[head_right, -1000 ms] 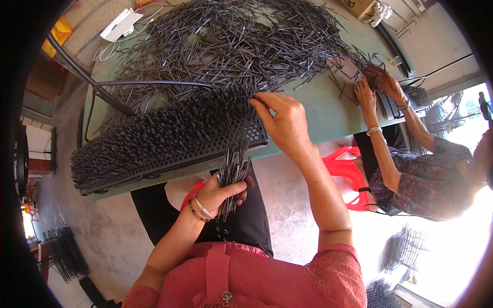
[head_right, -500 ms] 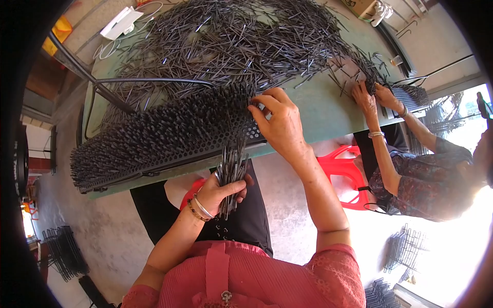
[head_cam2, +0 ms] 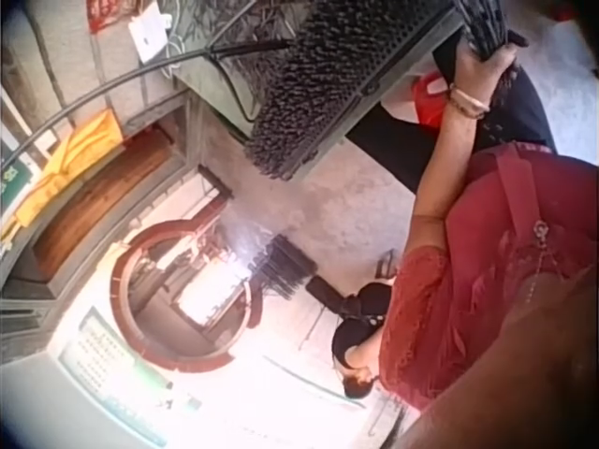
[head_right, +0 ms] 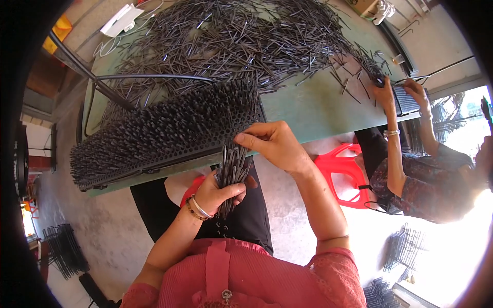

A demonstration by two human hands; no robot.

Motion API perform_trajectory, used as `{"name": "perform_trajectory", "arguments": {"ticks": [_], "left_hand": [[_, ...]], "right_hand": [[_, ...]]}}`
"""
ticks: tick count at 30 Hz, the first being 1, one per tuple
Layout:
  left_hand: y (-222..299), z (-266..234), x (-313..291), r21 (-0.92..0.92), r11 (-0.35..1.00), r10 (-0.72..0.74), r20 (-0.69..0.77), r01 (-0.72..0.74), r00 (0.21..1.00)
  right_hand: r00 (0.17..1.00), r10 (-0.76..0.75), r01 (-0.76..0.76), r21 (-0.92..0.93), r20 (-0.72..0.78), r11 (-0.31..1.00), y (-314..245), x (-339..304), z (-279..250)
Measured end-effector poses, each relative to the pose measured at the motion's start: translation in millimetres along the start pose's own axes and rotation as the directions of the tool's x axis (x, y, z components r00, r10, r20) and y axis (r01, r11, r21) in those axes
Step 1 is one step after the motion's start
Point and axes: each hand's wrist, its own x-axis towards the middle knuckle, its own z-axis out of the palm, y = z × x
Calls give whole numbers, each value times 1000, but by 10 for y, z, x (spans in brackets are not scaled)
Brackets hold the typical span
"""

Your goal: Manually inserting bundles of black wire into a base to assemble a brush.

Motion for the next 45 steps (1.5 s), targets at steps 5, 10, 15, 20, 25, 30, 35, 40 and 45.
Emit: {"name": "perform_trajectory", "arguments": {"ticks": [5, 10, 15, 20, 25, 30, 35, 40, 45], "left_hand": [[-34, -55, 12, 51, 998, -27, -43, 29, 999], [-53, -82, 17, 8, 999, -32, -67, 33, 997], [-77, -71, 5, -43, 998, -47, -70, 45, 996], [-87, -67, 18, -72, 997, -42, -89, 36, 995], [-107, -119, 2, -190, 981, -65, -153, 35, 986], [-135, -61, 7, -208, 978, -38, -220, -9, 975], [-211, -68, 18, -165, 985, -98, -324, 46, 941], [-157, -13, 41, -128, 987, -132, -301, 97, 944], [-128, 27, 59, -125, 987, -142, -326, 106, 935]], "right_hand": [[994, 59, -52, 74, -96, 996, -161, 45, -59], [944, -141, 114, -104, -298, 988, -251, 187, -129], [901, -293, 288, -61, -321, 956, -229, 363, -130], [907, -345, 334, -85, -242, 939, -189, 422, -165], [970, -231, 242, 203, -77, 949, -338, 274, -182], [975, 95, -103, 28, 200, 994, -187, 78, -16], [999, -20, 21, 10, -47, 1000, -307, 59, -112], [906, -312, 304, -74, -286, 950, -346, 333, -148], [853, -437, 347, -317, -285, 883, -179, 500, -95]]}}
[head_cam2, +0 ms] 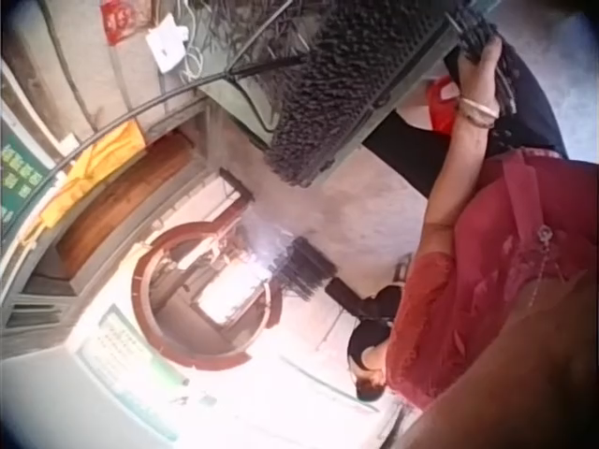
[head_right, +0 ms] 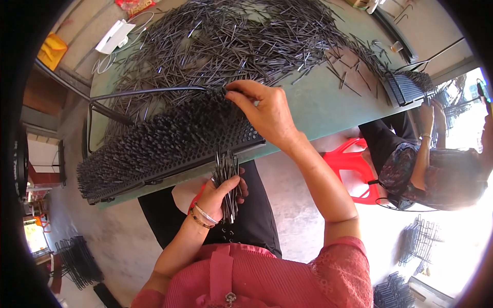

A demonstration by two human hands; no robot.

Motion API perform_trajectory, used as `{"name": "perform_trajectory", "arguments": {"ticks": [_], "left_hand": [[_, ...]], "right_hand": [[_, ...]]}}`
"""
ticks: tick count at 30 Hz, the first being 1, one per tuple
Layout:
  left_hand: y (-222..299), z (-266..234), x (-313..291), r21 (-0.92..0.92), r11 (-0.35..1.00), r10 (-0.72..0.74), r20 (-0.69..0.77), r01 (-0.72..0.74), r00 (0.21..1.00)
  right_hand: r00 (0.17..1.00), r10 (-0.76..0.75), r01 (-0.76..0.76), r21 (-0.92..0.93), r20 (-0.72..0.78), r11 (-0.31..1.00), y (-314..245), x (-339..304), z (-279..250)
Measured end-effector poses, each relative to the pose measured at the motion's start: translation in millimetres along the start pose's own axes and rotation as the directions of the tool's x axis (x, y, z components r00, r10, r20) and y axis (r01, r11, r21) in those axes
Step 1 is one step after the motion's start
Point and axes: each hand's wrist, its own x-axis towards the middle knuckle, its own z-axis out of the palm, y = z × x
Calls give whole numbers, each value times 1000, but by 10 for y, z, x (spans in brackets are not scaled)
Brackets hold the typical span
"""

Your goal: Manually inserting bundles of black wire into a base to assemble a brush.

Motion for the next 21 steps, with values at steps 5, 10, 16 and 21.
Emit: {"name": "perform_trajectory", "arguments": {"ticks": [5, 10, 16, 21], "left_hand": [[-18, -31, -2, -18, 999, -35, 21, 35, 999], [41, 42, -43, -7, 998, -55, 2, 55, 998], [40, 1, -79, 63, 997, -35, 24, 33, 999], [28, -15, -99, 83, 997, 0, 45, -4, 999]], "right_hand": [[992, -122, 121, -161, 0, 980, -78, -29, 34], [945, -321, 326, -245, 63, 913, 40, -33, 94], [850, -458, 526, -360, 261, 770, 5, -69, 154], [815, -463, 573, -372, 348, 730, -29, -43, 122]]}}
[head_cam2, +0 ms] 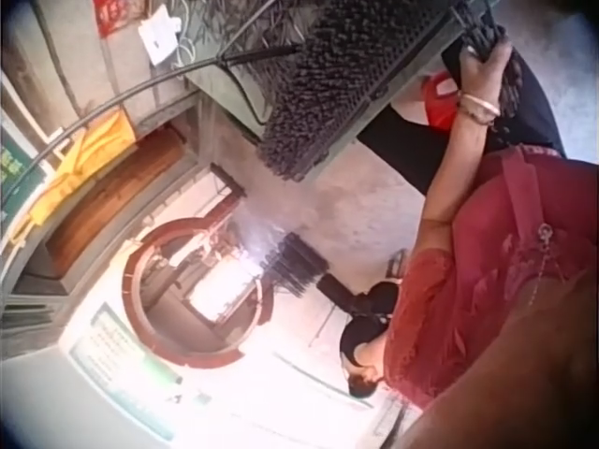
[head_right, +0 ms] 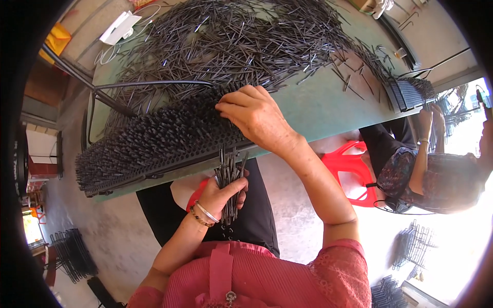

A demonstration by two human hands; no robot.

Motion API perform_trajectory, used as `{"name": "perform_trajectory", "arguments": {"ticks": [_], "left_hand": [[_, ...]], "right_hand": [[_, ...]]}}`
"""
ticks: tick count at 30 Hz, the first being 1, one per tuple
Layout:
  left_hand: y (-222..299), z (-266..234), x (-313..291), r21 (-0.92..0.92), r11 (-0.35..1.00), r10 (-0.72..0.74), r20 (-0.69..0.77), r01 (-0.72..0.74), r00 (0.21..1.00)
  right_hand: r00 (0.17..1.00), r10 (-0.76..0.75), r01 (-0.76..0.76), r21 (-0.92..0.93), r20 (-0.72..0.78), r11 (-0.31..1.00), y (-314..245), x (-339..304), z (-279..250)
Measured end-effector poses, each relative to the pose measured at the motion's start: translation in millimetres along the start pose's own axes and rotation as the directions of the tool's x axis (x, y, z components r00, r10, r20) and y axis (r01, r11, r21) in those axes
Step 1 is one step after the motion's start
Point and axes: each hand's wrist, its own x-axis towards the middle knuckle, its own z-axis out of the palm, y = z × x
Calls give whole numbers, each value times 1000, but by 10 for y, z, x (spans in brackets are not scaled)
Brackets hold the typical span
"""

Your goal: Manually inserting bundles of black wire into a base to assemble a brush.

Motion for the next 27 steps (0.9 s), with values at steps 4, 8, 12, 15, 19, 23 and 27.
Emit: {"name": "perform_trajectory", "arguments": {"ticks": [4, 8, 12, 15, 19, 23, 27], "left_hand": [[-28, -21, 15, -6, 1000, 0, -6, 0, 1000], [44, -13, 0, -24, 1000, 12, 15, -11, 1000], [70, -13, 0, -40, 990, 133, 9, -132, 991], [92, 31, 28, 7, 986, 165, 27, -165, 986], [111, 88, 21, 51, 983, 172, 52, -174, 984], [101, 83, 38, -33, 996, 84, -2, -84, 996], [42, 36, 111, -29, 997, 76, 59, -75, 995]], "right_hand": [[1000, 8, -7, -55, 17, 998, 12, -26, 37], [974, 147, -131, 104, -172, 986, -52, -69, -46], [818, 545, -569, 399, 184, 719, -271, -274, -212], [665, 563, -747, 438, 490, 501, -304, -456, -209], [622, 586, -757, 589, 519, 283, -346, -533, -167], [613, 652, -747, 596, 446, 295, -284, -502, -274], [683, 730, -589, 572, -24, 570, -221, -329, -386]]}}
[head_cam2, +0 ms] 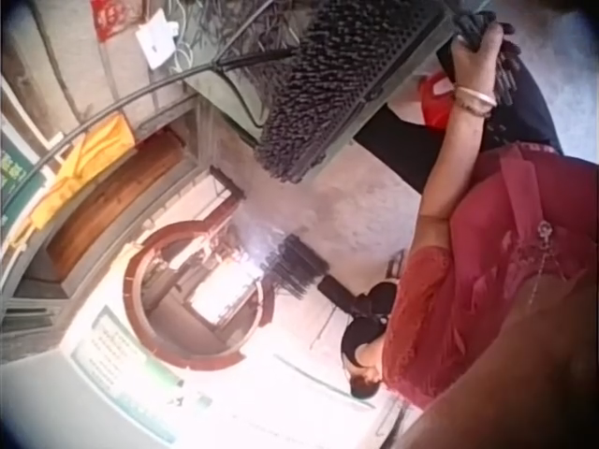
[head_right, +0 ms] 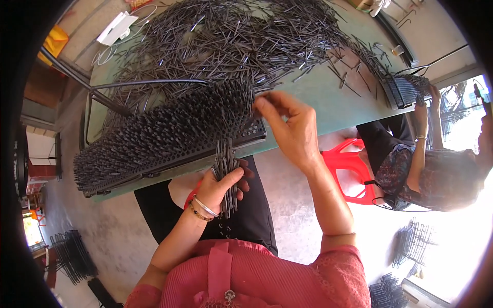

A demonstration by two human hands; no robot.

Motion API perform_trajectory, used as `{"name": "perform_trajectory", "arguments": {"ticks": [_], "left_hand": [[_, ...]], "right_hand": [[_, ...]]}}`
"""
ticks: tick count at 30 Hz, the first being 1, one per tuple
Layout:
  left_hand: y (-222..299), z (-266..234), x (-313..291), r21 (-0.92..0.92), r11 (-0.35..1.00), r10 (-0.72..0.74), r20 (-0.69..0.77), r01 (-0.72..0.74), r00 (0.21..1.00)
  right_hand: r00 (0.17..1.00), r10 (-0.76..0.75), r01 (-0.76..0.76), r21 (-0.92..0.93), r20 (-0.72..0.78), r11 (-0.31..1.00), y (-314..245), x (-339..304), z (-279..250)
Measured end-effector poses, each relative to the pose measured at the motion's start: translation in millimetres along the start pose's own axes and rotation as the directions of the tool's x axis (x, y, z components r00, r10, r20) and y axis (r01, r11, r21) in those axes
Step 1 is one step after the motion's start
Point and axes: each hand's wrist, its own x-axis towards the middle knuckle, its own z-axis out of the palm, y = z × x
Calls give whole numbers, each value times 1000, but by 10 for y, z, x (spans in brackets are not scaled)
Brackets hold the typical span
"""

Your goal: Manually inserting bundles of black wire into a base to assemble a brush.

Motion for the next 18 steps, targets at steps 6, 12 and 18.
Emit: {"name": "perform_trajectory", "arguments": {"ticks": [6, 12, 18], "left_hand": [[-41, 34, 28, 4, 1000, -19, 7, 19, 1000], [-16, 4, -11, -32, 997, -67, 0, 67, 998], [2, 26, -31, -69, 995, -77, 33, 79, 996]], "right_hand": [[955, -266, 235, -207, -134, 950, 142, 241, 139], [923, -373, 329, -311, -93, 892, 75, 268, 231], [921, -388, 365, -363, 10, 857, 198, 269, 267]]}}
